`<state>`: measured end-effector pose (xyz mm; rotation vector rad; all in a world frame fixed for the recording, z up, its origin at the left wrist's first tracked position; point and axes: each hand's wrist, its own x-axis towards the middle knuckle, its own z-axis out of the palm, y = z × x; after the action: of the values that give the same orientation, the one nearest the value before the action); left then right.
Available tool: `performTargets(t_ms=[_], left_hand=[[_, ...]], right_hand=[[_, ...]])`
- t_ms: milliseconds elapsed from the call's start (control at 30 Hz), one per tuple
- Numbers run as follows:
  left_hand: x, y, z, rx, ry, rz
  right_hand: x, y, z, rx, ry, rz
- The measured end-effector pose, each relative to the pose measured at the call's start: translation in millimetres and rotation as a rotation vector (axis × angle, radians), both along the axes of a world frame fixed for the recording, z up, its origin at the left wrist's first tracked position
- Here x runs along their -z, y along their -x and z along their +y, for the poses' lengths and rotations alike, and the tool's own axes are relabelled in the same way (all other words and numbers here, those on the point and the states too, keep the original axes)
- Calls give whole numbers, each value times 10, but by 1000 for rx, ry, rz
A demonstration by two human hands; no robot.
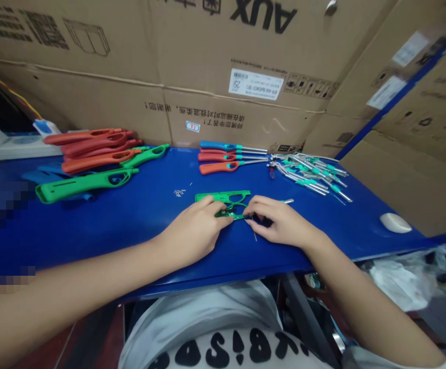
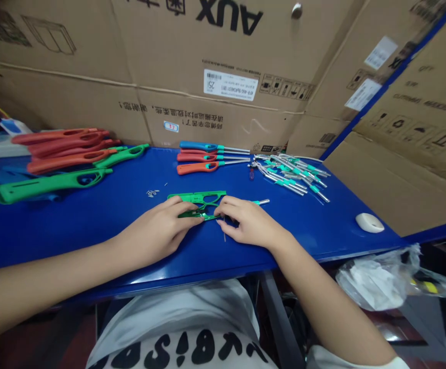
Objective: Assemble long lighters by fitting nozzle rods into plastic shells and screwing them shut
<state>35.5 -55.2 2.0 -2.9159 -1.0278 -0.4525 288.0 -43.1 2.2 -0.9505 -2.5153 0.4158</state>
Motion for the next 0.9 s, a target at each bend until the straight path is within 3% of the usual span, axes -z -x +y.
performTargets(t_ms=[333, 533, 600, 733, 833, 900], left_hand=[[16, 0, 32, 13, 13, -40], [30, -3, 41, -5, 34, -42], [44, 0, 49, 1, 27, -40], [65, 10, 65, 8, -23, -11], [74, 16, 72, 17, -68, 10], [79, 19, 75, 27, -87, 11]], right_hand=[[4, 79, -20, 12, -38, -20], [-57, -19, 110, 45, -23, 149], [-154, -174, 281, 227, -107, 114], [-423, -643, 715, 866, -85, -356], [-535, -943, 989, 1089, 11, -449], [-529, -1047, 1116, 1155, 87, -493]])
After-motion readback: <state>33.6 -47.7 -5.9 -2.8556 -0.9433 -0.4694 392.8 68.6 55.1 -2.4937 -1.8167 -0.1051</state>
